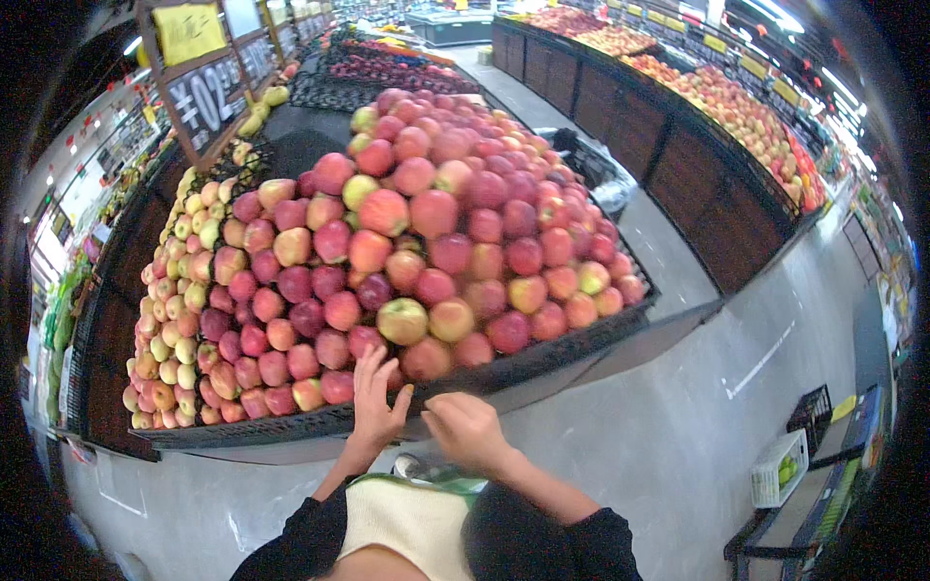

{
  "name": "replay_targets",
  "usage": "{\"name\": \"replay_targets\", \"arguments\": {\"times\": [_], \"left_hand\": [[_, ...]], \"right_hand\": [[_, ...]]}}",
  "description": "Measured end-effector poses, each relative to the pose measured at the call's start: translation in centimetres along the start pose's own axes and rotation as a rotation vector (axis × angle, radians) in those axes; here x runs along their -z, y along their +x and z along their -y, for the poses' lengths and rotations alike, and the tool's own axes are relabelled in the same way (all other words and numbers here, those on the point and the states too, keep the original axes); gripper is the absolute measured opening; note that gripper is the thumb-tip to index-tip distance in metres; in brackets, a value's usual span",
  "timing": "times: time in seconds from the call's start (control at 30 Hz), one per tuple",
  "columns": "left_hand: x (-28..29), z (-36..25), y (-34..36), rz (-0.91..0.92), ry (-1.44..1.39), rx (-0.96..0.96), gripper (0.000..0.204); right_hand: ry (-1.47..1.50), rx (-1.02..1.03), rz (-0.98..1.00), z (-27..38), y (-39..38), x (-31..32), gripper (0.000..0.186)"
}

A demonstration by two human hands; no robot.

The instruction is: The person selects red apples from a bulk display in a supermarket, picking them one by one and placing them into a plastic bag. The person repeatedly reaches into the display, chooses apples, and adds them to the bag held in the other hand.

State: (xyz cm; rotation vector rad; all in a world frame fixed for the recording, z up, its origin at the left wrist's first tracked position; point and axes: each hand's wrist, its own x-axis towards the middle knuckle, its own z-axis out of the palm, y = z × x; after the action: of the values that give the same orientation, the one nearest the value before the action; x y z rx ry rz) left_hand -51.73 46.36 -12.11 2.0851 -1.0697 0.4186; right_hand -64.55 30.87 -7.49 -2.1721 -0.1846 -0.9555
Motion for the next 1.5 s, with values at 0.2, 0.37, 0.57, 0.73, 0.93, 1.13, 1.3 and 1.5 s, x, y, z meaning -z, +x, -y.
{"name": "replay_targets", "arguments": {"times": [0.2, 0.37, 0.57, 0.73, 0.93, 1.13, 1.3, 1.5], "left_hand": [[-5.7, -1.7, -1.7, 0.085, 0.555, 0.11, 0.077], [-8.4, -2.0, -2.4, -0.13, 0.679, 0.121, 0.076], [-17.8, -13.7, 1.8, -0.091, 0.147, -0.217, 0.064], [-30.0, -25.1, 5.4, 0.26, -0.27, -0.437, 0.063], [-45.4, -29.7, 8.8, 0.656, -0.378, -0.4, 0.061], [-57.4, -32.6, 12.9, 0.615, -0.075, -0.385, 0.073], [-62.9, -34.6, 13.9, 0.672, 0.014, -0.346, 0.066], [-67.7, -33.3, 11.9, 0.631, 0.179, -0.405, 0.064]], "right_hand": [[-0.264, -0.384, -0.221, -0.4, -11.2, 15.1, 0.014], [-0.451, -0.635, -0.468, 0.1, -20.5, 24.8, 0.015], [-0.488, -0.974, -0.751, 0.1, -28.0, 30.1, 0.016], [-0.584, -0.976, -0.72, -3.5, -27.7, 34.7, 0.019], [-0.746, -1.026, -0.662, -10.0, -25.3, 44.6, 0.017], [-0.795, -1.009, -0.608, -17.2, -22.9, 51.7, 0.013], [-0.785, -1.084, -0.51, -22.8, -25.9, 55.0, 0.01], [-0.637, -1.14, -0.328, -31.7, -30.1, 61.0, 0.012]]}}
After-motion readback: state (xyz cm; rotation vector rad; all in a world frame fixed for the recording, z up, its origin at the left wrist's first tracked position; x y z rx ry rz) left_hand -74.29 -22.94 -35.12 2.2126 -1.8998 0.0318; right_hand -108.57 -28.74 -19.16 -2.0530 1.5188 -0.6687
